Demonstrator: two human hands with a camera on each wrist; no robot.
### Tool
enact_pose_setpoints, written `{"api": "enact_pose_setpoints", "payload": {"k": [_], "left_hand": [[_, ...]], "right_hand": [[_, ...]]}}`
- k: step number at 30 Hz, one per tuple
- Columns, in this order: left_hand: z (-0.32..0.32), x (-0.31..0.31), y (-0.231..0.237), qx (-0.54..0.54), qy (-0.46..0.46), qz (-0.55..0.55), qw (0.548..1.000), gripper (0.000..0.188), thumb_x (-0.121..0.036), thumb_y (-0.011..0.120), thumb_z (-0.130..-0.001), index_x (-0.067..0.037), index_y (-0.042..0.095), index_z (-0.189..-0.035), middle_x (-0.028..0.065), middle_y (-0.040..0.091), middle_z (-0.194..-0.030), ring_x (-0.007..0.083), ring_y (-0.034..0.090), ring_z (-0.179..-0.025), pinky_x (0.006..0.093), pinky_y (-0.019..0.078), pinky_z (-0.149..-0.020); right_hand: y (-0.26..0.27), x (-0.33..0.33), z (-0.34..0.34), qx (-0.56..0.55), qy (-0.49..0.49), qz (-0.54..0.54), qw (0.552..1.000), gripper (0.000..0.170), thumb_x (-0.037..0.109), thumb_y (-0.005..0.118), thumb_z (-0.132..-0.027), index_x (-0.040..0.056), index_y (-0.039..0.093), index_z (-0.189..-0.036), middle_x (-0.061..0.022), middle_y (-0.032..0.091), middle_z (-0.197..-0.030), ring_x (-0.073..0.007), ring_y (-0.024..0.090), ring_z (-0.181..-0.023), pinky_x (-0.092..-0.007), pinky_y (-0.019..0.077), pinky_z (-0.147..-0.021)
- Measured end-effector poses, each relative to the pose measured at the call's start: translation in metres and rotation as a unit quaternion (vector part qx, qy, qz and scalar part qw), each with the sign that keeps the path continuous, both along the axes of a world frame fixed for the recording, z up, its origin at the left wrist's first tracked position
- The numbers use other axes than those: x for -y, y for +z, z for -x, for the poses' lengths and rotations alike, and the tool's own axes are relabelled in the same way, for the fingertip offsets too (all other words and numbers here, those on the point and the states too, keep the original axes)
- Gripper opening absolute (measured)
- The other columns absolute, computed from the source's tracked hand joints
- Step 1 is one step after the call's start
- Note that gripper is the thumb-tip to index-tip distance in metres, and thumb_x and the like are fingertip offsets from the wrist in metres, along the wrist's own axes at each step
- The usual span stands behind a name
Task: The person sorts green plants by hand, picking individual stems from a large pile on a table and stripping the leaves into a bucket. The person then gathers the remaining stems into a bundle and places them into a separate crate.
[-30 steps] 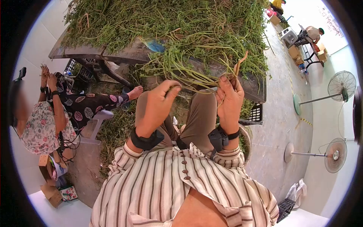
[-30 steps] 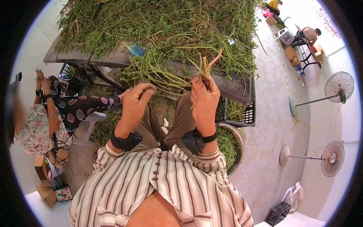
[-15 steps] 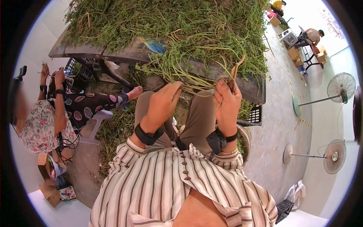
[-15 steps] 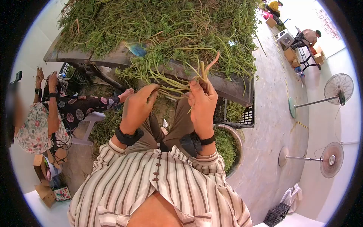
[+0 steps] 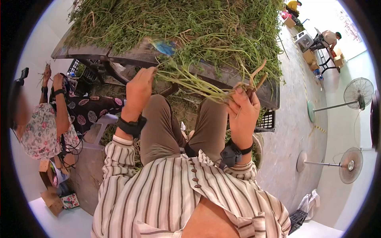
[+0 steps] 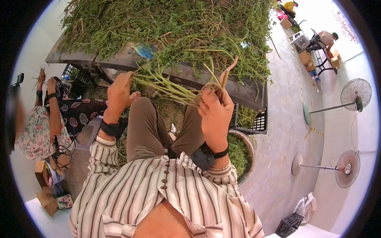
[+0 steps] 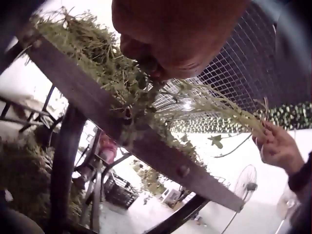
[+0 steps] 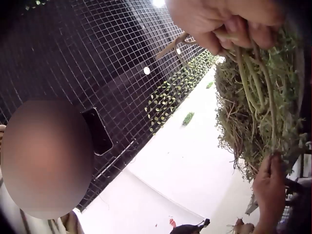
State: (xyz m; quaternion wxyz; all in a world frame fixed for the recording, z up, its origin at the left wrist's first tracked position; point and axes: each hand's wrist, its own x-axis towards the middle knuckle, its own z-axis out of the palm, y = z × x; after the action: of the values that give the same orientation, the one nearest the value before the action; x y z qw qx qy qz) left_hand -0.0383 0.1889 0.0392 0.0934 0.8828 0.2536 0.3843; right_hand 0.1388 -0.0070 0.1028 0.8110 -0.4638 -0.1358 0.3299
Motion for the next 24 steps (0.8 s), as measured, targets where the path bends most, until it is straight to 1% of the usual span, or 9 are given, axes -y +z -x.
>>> {"api": "enact_pose_setpoints", "payload": {"k": [5, 7, 9, 10, 11, 15, 19, 21, 24], "left_hand": [[0.002, -0.017, -0.003, 0.006, 0.01, -0.01, 1.0, 0.023, -0.001, 0.052, -0.082, -0.005, 0.055, -0.104, 0.0131, 0.055, -0.082, 0.0355, 0.054, -0.072, 0.0381, 0.0467, -0.058], [0.018, -0.051, -0.028, 0.006, 0.109, -0.066, 0.992, 0.024, -0.002, 0.052, -0.082, -0.003, 0.057, -0.104, 0.0142, 0.059, -0.087, 0.036, 0.057, -0.076, 0.0382, 0.048, -0.063], [0.056, -0.08, -0.029, 0.135, 0.191, 0.024, 0.972, 0.017, -0.008, 0.052, -0.085, 0.001, 0.063, -0.095, 0.0171, 0.064, -0.094, 0.0304, 0.062, -0.083, 0.0355, 0.0475, -0.075], [0.067, -0.084, -0.016, 0.133, 0.253, 0.071, 0.956, 0.02, -0.014, 0.052, -0.089, 0.002, 0.063, -0.095, 0.011, 0.064, -0.08, 0.0215, 0.059, -0.068, 0.0305, 0.0458, -0.064], [0.069, -0.076, -0.002, 0.179, 0.241, 0.207, 0.931, 0.022, -0.019, 0.051, -0.092, -0.001, 0.064, -0.094, -0.0003, 0.057, -0.072, 0.0087, 0.046, -0.057, 0.0232, 0.0374, -0.052], [0.029, -0.04, 0.014, 0.25, 0.1, 0.367, 0.891, 0.021, -0.024, 0.05, -0.093, -0.007, 0.064, -0.091, -0.0078, 0.047, -0.068, 0.0013, 0.034, -0.053, 0.0175, 0.0247, -0.044], [0.014, -0.005, 0.02, 0.27, 0.018, 0.506, 0.819, 0.022, -0.026, 0.049, -0.094, -0.008, 0.059, -0.085, -0.0081, 0.042, -0.066, 0.0013, 0.033, -0.05, 0.0174, 0.0225, -0.042], [0.004, 0.013, 0.022, 0.316, -0.033, 0.592, 0.74, 0.025, -0.028, 0.049, -0.094, -0.008, 0.054, -0.08, -0.0078, 0.037, -0.065, 0.0024, 0.034, -0.051, 0.0184, 0.0251, -0.044], [-0.016, 0.025, 0.0, 0.321, -0.168, 0.57, 0.738, 0.029, -0.034, 0.053, -0.092, -0.01, 0.049, -0.074, -0.0046, 0.044, -0.066, 0.0042, 0.041, -0.058, 0.02, 0.0341, -0.053]], "right_hand": [[0.0, 0.001, 0.004, 0.002, 0.04, -0.02, 0.999, 0.013, 0.013, 0.063, -0.083, 0.0032, 0.056, -0.09, 0.0063, 0.044, -0.064, -0.0009, 0.03, -0.048, -0.0178, 0.0216, -0.041], [0.007, 0.007, 0.004, 0.01, 0.041, -0.011, 0.999, 0.014, 0.013, 0.063, -0.084, 0.0032, 0.056, -0.091, 0.0061, 0.044, -0.065, -0.0011, 0.031, -0.048, -0.018, 0.0221, -0.041], [0.02, 0.024, -0.013, 0.04, -0.093, -0.021, 0.995, 0.015, 0.013, 0.063, -0.084, 0.0038, 0.054, -0.091, 0.0061, 0.043, -0.064, -0.0016, 0.031, -0.048, -0.0182, 0.0232, -0.041], [0.021, 0.026, -0.019, 0.04, -0.102, -0.024, 0.994, 0.015, 0.013, 0.063, -0.084, 0.0038, 0.054, -0.091, 0.0061, 0.043, -0.064, -0.0016, 0.031, -0.048, -0.0182, 0.0232, -0.041], [0.021, 0.028, -0.024, 0.033, -0.097, -0.038, 0.994, 0.015, 0.014, 0.062, -0.084, 0.0044, 0.053, -0.091, 0.0059, 0.041, -0.064, -0.0018, 0.031, -0.048, -0.0184, 0.0233, -0.041], [0.012, 0.018, -0.027, 0.003, -0.065, -0.077, 0.995, 0.015, 0.015, 0.063, -0.084, 0.0064, 0.051, -0.089, 0.0053, 0.039, -0.065, -0.0022, 0.031, -0.05, -0.0183, 0.0228, -0.042], [0.001, 0.013, -0.03, -0.027, -0.048, -0.092, 0.994, 0.015, 0.014, 0.063, -0.084, 0.008, 0.049, -0.086, 0.0056, 0.039, -0.065, -0.0027, 0.031, -0.05, -0.0184, 0.0227, -0.042], [-0.002, 0.014, -0.032, -0.025, -0.048, -0.089, 0.995, 0.014, 0.013, 0.063, -0.084, 0.0084, 0.049, -0.085, 0.0055, 0.039, -0.066, -0.0028, 0.031, -0.05, -0.0184, 0.0229, -0.042], [-0.007, 0.013, -0.034, -0.042, -0.034, -0.099, 0.994, 0.013, 0.013, 0.062, -0.085, 0.0088, 0.049, -0.086, 0.0054, 0.039, -0.065, -0.0027, 0.031, -0.05, -0.018, 0.0233, -0.042]]}}
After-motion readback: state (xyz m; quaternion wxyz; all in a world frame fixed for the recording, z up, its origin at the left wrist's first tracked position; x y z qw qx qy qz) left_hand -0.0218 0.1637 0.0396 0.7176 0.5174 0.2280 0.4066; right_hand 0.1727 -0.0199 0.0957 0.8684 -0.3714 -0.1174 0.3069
